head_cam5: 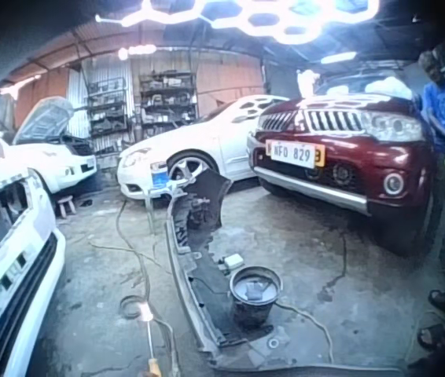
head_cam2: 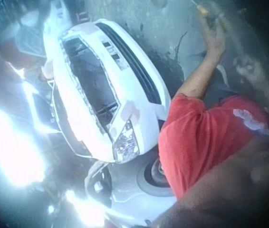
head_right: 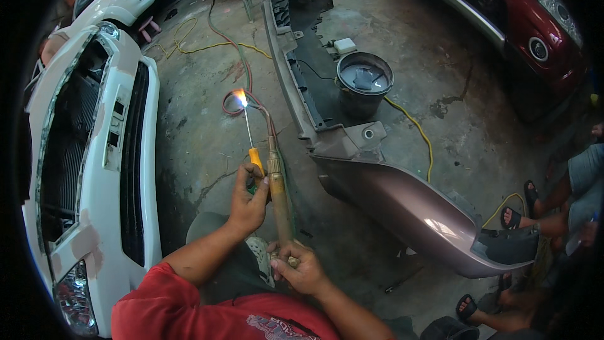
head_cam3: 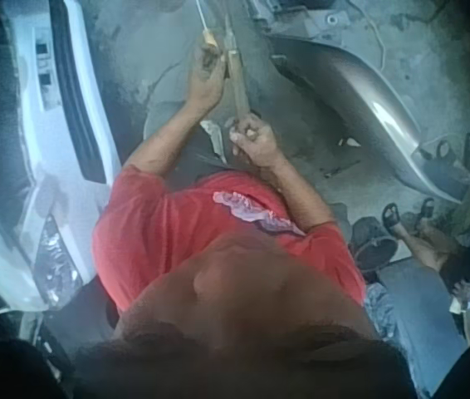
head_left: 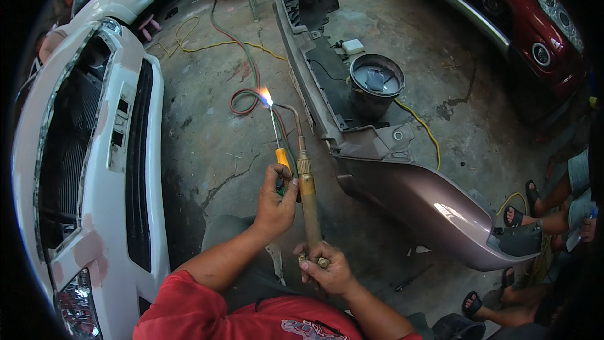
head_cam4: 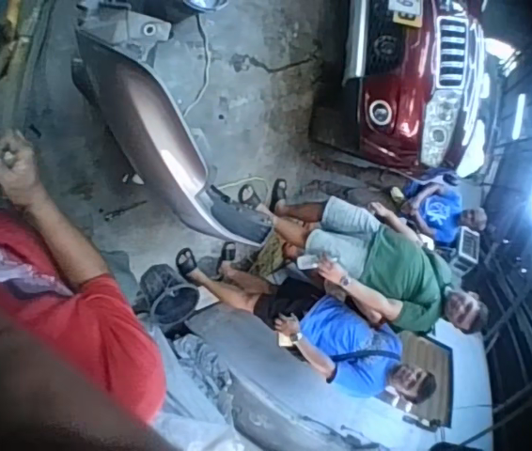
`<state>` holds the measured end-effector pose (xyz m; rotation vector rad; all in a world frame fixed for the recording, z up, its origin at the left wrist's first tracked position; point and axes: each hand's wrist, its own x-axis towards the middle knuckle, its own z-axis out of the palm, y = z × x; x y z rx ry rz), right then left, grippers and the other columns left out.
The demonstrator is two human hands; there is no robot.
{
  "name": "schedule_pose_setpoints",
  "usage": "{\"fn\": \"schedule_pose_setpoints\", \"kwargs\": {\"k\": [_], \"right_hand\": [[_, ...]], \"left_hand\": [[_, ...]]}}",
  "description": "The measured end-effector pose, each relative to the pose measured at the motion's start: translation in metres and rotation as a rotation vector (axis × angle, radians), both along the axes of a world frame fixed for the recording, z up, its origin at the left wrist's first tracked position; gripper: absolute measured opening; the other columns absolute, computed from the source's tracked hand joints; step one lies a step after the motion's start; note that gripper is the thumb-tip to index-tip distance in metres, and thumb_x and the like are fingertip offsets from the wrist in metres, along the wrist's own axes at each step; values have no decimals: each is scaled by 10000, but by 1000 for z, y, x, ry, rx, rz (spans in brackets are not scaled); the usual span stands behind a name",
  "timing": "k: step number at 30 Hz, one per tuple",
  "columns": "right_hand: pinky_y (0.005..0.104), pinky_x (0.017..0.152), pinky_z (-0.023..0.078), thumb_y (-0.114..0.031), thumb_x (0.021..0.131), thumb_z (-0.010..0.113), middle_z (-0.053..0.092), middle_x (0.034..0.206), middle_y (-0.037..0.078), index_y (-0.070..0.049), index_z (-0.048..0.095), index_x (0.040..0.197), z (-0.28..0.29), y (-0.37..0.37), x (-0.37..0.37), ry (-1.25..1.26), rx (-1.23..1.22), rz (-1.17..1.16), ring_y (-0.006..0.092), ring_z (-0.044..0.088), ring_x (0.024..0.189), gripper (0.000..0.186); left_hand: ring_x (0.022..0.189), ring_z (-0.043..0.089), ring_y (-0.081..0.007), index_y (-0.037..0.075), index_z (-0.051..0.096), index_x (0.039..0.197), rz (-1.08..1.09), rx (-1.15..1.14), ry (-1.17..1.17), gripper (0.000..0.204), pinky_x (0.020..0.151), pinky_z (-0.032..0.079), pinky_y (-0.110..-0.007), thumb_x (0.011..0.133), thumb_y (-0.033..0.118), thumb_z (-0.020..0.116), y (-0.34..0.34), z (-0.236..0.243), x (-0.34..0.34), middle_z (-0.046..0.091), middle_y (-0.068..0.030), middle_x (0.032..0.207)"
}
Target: The person uses a blowtorch to heat a plastic car bumper and uses a screwdriver to reshape the heated section.
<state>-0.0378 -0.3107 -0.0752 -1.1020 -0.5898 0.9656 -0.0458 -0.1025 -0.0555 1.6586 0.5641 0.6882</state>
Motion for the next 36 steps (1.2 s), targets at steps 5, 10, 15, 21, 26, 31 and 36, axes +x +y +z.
{"fn": "schedule_pose_setpoints", "kwargs": {"k": [5, 10, 15, 21, 26, 31, 36], "right_hand": [[315, 723, 547, -81, 970, 716, 711, 1088, 124, -85, 553, 851, -2, -3, -1, -2, -4, 2, 105, 652, 697, 201], [273, 640, 564, -53, 994, 681, 655, 1162, 162, -73, 540, 877, -4, -5, 0, -1, 25, 34, 99, 659, 679, 184], [269, 627, 566, -42, 993, 678, 642, 1176, 165, -72, 534, 872, 1, -6, -1, -7, 24, 33, 96, 664, 683, 191], [267, 615, 542, 5, 943, 723, 648, 1164, 138, -78, 500, 833, 8, -6, -3, -4, -2, 21, 94, 661, 684, 262], [269, 612, 545, 42, 918, 732, 636, 1189, 135, -77, 475, 829, 12, -5, -4, 19, 12, 25, 104, 676, 689, 297], [273, 612, 547, 57, 908, 729, 635, 1185, 137, -78, 477, 831, 15, -4, -5, -32, -3, 17, 111, 677, 684, 296], [275, 615, 546, 63, 903, 726, 640, 1175, 142, -80, 481, 836, 15, -4, -5, -57, -18, 15, 110, 673, 676, 291]], "left_hand": [[782, 539, -94, 55, 489, 1105, 20, 44, 2, 142, 661, 487, -297, 1023, 22, 600, 0, -2, 0, 541, -32, 885], [773, 535, -96, 55, 492, 1106, 15, 25, 7, 143, 653, 483, -301, 1020, 20, 600, -2, -1, -1, 540, -36, 869], [762, 540, -101, 52, 488, 1090, 14, 46, 5, 137, 650, 487, -303, 1019, 15, 600, -5, 5, -1, 545, -43, 876], [754, 549, -115, 56, 485, 1076, 13, 80, -13, 145, 658, 489, -305, 1012, 5, 604, -5, 5, 1, 547, -45, 881], [750, 544, -123, 56, 483, 1073, 20, 68, 0, 150, 661, 481, -312, 1007, -1, 605, -5, 4, -2, 545, -49, 874], [755, 544, -127, 59, 479, 1070, 20, 114, -14, 153, 659, 476, -317, 1002, -10, 597, -4, 7, 0, 544, -55, 877], [769, 543, -128, 65, 477, 1070, 15, 159, -1, 153, 669, 476, -315, 1002, -16, 587, -5, 12, -1, 540, -53, 876]]}}
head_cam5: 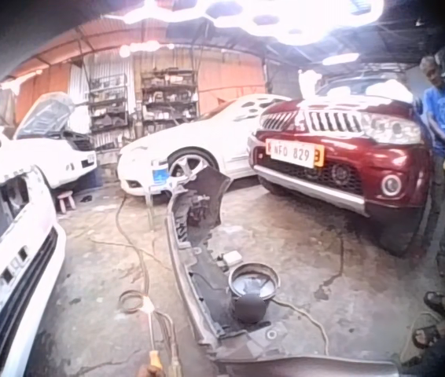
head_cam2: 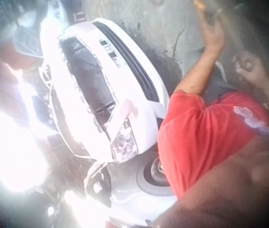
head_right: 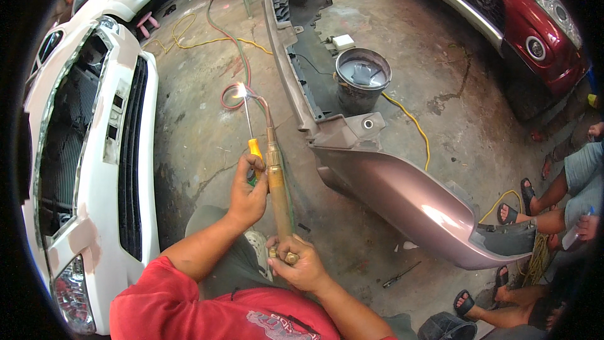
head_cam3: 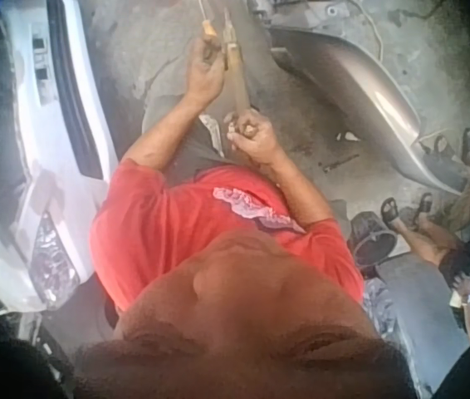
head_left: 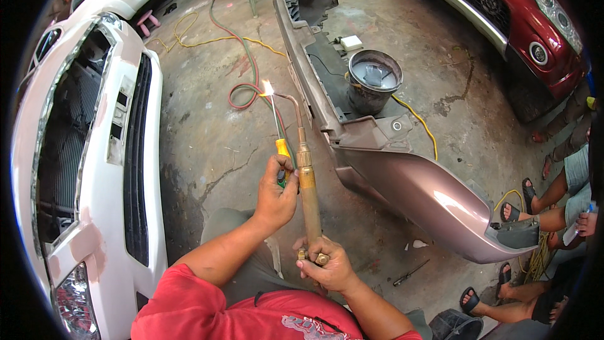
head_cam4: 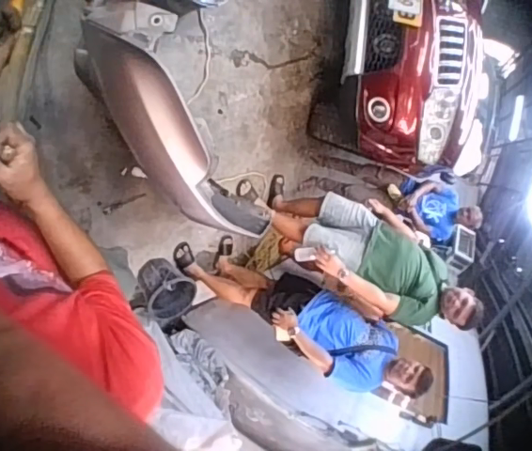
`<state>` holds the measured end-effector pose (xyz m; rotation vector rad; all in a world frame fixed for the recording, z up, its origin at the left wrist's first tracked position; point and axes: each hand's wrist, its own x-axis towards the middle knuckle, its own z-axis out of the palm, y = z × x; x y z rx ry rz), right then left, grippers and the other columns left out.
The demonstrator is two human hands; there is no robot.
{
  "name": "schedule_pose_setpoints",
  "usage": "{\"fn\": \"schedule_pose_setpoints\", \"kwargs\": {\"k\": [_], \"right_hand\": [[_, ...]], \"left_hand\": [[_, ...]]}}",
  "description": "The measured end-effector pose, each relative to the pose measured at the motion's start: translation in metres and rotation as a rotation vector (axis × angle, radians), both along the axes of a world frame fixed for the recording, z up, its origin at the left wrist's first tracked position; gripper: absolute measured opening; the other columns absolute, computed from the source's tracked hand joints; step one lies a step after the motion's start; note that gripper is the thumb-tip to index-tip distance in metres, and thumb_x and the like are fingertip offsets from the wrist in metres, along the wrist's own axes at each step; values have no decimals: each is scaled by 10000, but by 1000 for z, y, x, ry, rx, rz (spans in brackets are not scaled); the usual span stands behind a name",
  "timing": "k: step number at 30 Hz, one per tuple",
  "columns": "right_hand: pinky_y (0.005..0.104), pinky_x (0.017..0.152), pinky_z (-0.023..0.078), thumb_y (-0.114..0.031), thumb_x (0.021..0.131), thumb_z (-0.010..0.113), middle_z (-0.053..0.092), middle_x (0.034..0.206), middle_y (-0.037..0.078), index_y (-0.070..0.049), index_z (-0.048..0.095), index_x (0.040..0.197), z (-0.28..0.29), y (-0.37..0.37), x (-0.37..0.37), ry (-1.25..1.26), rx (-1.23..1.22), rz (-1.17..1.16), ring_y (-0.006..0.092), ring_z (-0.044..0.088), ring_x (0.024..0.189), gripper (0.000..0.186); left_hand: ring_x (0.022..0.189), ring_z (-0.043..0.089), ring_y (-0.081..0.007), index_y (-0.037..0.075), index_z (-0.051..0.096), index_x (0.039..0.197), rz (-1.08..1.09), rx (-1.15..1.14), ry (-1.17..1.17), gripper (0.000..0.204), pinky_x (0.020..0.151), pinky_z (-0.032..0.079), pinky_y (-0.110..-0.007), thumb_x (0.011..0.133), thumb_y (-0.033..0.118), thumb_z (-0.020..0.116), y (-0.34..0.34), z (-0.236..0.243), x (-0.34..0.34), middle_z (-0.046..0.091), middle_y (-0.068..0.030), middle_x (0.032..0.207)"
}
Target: The person uses a blowtorch to heat a plastic car bumper and uses a screwdriver to reshape the heated section.
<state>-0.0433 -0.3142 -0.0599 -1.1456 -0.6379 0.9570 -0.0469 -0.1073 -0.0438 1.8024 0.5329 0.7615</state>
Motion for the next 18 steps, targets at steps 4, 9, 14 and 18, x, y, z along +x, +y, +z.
{"fn": "schedule_pose_setpoints", "kwargs": {"k": [4, 9, 14, 18], "right_hand": [[280, 620, 545, 66, 905, 715, 643, 1171, 144, -80, 482, 838, 0, 0, -1, 9, 10, -2, 108, 667, 673, 283], [286, 626, 549, 59, 909, 704, 641, 1179, 141, -80, 482, 839, -2, 0, -2, 50, 19, -7, 115, 667, 684, 272], [252, 586, 567, 62, 925, 698, 625, 1208, 187, -86, 492, 865, -4, 1, -1, 28, 55, -5, 104, 685, 692, 260], [290, 632, 552, 51, 910, 702, 644, 1183, 137, -81, 474, 844, -3, -1, 0, 23, 7, 4, 115, 671, 681, 272]], "left_hand": [[784, 524, -114, 71, 479, 1067, -4, -39, -14, 163, 677, 471, -303, 999, -22, 594, 0, -1, 0, 522, -34, 885], [784, 502, -102, 71, 484, 1067, -11, -141, -43, 171, 678, 460, -290, 995, -23, 607, 1, -6, 1, 510, -17, 902], [787, 503, -98, 68, 493, 1061, -8, -108, -25, 163, 683, 457, -283, 994, -23, 611, 3, -8, -1, 513, -18, 907], [794, 511, -99, 63, 493, 1067, -11, -120, -47, 161, 681, 469, -281, 997, -25, 607, 3, -8, 1, 517, -21, 913]]}}
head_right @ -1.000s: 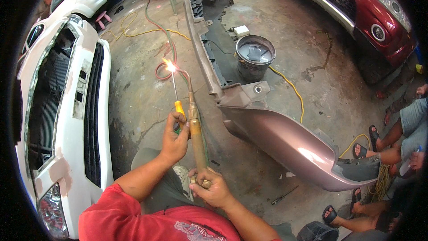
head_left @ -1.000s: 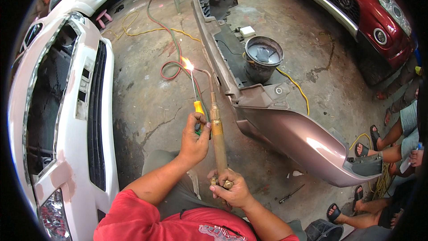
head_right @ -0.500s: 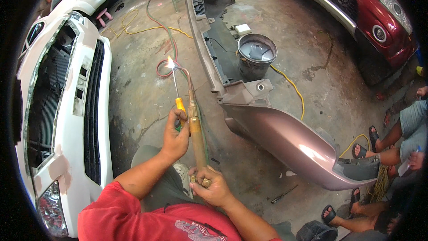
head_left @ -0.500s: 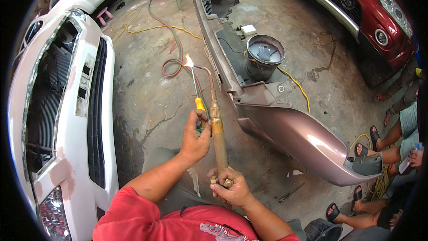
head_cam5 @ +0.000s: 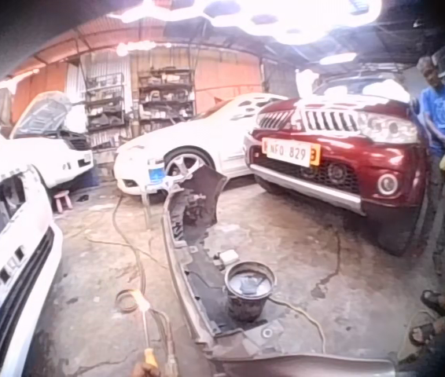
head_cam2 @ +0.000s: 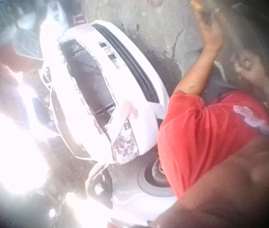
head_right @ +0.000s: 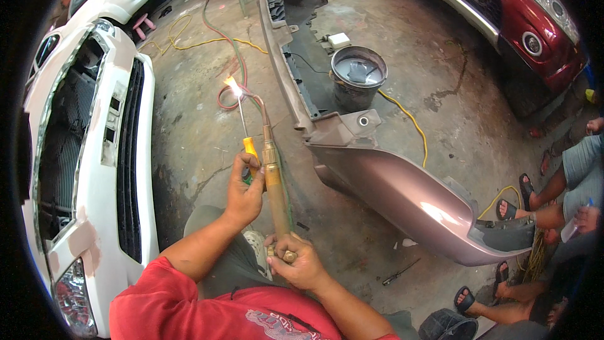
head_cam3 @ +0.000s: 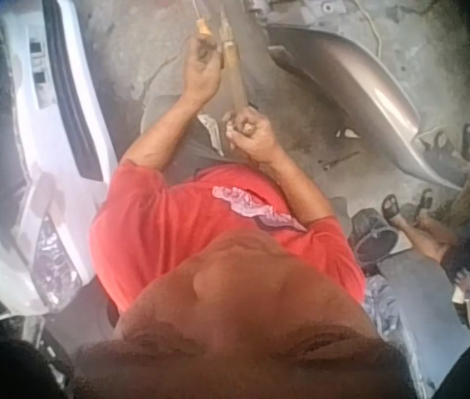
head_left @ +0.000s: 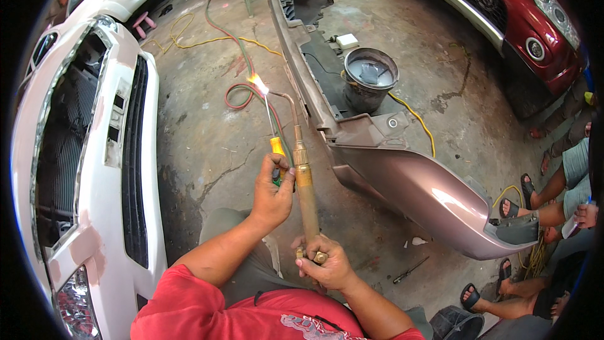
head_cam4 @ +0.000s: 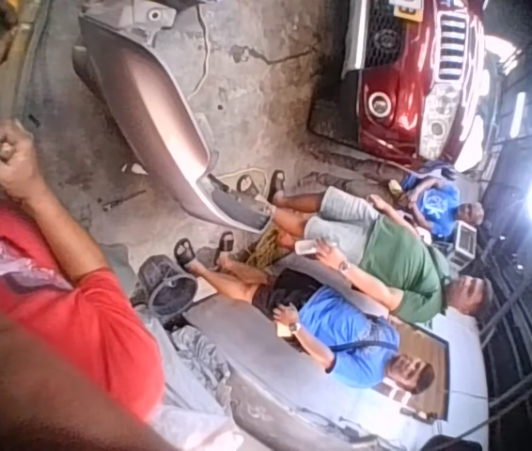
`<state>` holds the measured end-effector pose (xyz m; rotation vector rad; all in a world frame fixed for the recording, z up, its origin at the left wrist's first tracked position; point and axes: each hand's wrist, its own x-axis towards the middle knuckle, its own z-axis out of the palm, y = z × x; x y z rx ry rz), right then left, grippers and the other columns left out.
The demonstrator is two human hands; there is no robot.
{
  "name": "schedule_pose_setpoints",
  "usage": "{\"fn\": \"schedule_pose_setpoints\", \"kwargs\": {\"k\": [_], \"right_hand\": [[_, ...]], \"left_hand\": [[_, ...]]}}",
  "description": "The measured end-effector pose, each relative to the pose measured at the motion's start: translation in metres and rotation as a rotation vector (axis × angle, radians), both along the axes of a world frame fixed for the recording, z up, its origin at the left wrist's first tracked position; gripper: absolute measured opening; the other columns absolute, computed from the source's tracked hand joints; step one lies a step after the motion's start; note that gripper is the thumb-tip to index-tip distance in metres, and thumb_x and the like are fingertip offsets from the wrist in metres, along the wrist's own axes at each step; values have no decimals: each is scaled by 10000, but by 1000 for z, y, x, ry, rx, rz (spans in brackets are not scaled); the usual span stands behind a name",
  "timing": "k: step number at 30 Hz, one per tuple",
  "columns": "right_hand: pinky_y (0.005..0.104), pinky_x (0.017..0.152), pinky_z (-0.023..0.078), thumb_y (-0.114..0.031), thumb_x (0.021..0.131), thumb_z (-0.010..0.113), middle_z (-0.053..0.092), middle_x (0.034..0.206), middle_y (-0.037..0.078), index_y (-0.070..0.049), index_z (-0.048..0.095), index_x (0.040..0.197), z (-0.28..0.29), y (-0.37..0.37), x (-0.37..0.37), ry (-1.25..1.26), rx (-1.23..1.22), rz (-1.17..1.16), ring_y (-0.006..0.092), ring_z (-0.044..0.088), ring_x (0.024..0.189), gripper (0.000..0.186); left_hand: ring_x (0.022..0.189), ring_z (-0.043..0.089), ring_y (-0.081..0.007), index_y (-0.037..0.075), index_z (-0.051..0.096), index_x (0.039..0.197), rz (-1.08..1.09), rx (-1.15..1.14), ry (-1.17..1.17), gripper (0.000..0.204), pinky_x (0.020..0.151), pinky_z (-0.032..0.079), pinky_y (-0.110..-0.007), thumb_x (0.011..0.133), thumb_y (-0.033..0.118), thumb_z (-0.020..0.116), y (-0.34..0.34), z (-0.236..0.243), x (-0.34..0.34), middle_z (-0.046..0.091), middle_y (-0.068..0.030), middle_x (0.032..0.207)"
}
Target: The person uses a blowtorch to heat a plastic car bumper and uses a screwdriver to reshape the heated section.
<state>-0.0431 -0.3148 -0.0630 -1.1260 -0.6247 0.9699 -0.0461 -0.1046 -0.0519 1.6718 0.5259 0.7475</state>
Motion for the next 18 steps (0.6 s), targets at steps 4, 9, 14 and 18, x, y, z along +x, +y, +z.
{"fn": "schedule_pose_setpoints", "kwargs": {"k": [4, 9, 14, 18], "right_hand": [[289, 630, 552, 49, 912, 702, 645, 1183, 135, -83, 477, 848, 2, -1, 1, -18, 3, 7, 114, 674, 683, 269], [284, 622, 550, 48, 918, 698, 644, 1180, 133, -85, 480, 851, 3, 0, 1, -11, 14, 5, 111, 673, 680, 265], [280, 621, 549, 47, 924, 695, 634, 1184, 130, -85, 479, 852, 2, 0, 1, 9, 20, 16, 107, 671, 685, 262], [280, 623, 548, 44, 927, 692, 627, 1184, 126, -82, 482, 850, 0, 0, 0, 11, 23, 17, 105, 668, 689, 257]], "left_hand": [[832, 507, -80, 92, 468, 1100, -44, 7, 22, 174, 665, 485, -249, 1023, -19, 576, 1, 2, -2, 488, -6, 995], [842, 506, -67, 107, 457, 1118, -66, -3, 30, 182, 658, 487, -230, 1034, -17, 562, 1, 5, -3, 475, 3, 1035], [745, 541, -94, 61, 493, 1071, -8, -45, 2, 144, 641, 489, -276, 1012, -16, 600, -2, 6, 0, 529, -25, 902], [768, 540, -98, 58, 492, 1067, -6, 1, -11, 146, 669, 490, -279, 1009, -26, 596, -1, 6, 1, 525, -27, 910]]}}
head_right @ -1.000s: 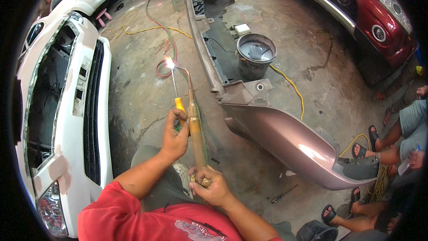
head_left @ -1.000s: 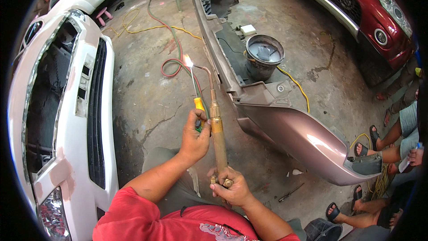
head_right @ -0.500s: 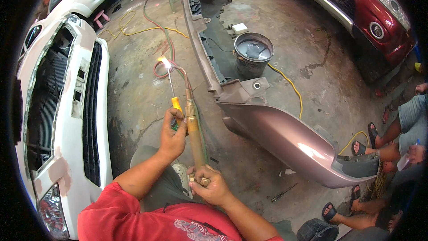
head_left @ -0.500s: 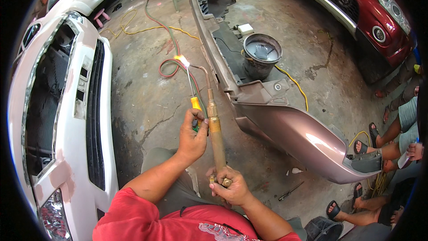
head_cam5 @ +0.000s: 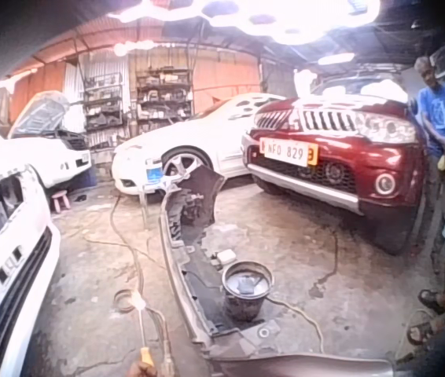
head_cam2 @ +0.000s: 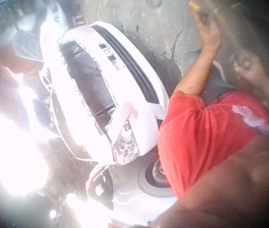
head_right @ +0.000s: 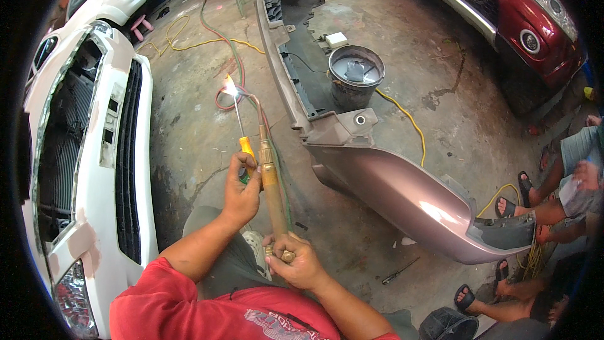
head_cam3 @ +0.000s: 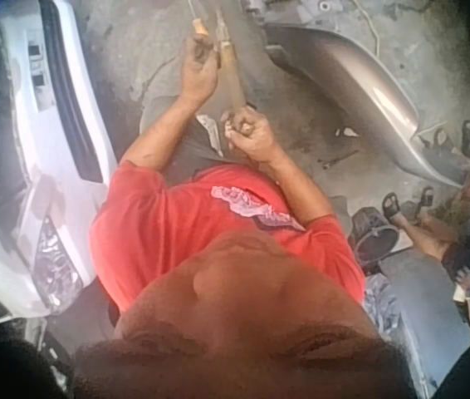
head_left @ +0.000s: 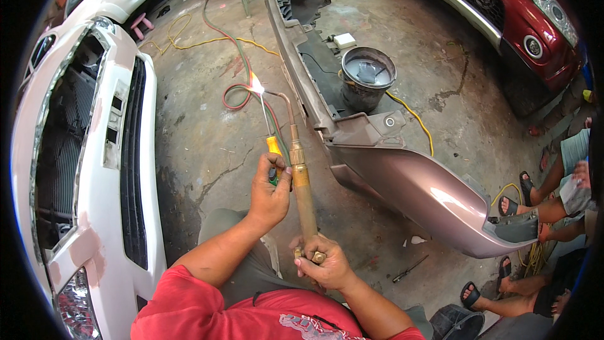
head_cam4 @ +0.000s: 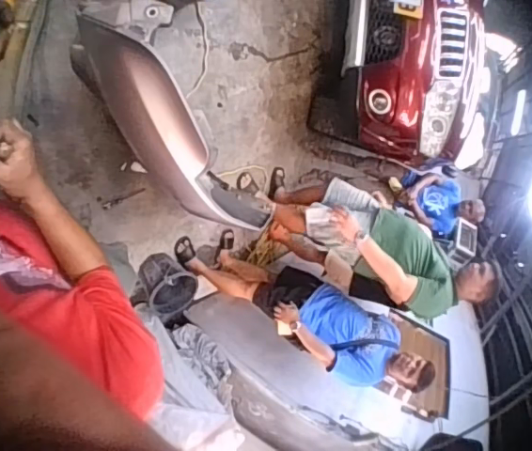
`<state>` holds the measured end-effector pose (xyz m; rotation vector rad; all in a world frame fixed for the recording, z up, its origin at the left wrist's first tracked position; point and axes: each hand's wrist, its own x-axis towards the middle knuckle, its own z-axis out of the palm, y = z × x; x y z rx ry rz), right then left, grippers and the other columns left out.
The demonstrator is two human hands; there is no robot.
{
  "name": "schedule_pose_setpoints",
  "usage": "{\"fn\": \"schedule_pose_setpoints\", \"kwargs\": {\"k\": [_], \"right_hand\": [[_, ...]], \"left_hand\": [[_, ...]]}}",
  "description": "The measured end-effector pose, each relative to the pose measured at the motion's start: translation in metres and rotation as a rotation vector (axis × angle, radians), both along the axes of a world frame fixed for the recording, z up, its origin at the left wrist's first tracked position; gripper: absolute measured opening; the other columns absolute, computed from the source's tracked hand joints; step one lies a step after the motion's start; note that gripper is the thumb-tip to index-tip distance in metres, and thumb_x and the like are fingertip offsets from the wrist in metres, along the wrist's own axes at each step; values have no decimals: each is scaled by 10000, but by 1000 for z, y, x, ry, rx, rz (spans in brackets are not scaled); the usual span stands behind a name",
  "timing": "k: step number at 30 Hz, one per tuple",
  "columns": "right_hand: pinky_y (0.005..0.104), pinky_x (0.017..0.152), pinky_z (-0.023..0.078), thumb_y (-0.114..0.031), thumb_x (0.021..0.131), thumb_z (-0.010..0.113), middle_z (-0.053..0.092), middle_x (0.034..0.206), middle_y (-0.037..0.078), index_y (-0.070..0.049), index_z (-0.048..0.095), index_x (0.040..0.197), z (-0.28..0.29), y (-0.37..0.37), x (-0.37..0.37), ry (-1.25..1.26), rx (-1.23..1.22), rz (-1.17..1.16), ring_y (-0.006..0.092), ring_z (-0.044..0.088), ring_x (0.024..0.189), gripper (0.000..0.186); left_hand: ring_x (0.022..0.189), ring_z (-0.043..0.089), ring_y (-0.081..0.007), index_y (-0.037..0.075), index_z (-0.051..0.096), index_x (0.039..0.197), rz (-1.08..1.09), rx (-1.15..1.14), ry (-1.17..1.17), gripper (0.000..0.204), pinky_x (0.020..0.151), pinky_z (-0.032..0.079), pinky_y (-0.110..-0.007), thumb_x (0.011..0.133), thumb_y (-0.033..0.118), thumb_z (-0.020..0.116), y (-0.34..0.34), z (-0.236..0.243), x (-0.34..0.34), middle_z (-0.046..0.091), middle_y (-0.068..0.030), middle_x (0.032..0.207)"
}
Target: The person uses a blowtorch to heat a plastic car bumper and uses a screwdriver to reshape the heated section.
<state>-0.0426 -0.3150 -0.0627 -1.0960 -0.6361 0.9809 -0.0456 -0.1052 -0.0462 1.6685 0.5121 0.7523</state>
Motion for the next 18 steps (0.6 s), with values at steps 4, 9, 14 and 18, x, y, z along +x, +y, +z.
{"fn": "schedule_pose_setpoints", "kwargs": {"k": [4, 9, 14, 18], "right_hand": [[281, 623, 548, 42, 928, 691, 627, 1182, 124, -80, 483, 847, -1, 0, -1, -11, 4, -3, 106, 668, 692, 254], [283, 621, 550, 44, 925, 689, 634, 1181, 127, -77, 484, 846, -1, 0, -1, -40, -2, -5, 109, 676, 691, 251], [286, 618, 550, 45, 923, 690, 638, 1178, 128, -77, 485, 847, 1, 1, 0, 0, -4, -2, 111, 678, 681, 250], [285, 619, 550, 48, 926, 686, 636, 1178, 127, -78, 485, 848, 1, 1, 0, -37, -4, 0, 109, 675, 681, 250]], "left_hand": [[773, 538, -98, 58, 489, 1067, 0, -28, -7, 152, 674, 491, -280, 1007, -38, 591, -1, 1, -1, 524, -27, 917], [771, 538, -93, 61, 484, 1071, -7, -25, -8, 160, 665, 493, -274, 1008, -47, 583, -1, 4, -1, 515, -24, 921], [773, 540, -92, 62, 480, 1070, -4, -51, 6, 158, 662, 494, -273, 1011, -45, 580, -1, 5, -1, 508, -20, 921], [781, 542, -91, 63, 479, 1070, -9, -32, -2, 156, 666, 496, -273, 1013, -42, 580, 0, 3, -1, 513, -22, 927]]}}
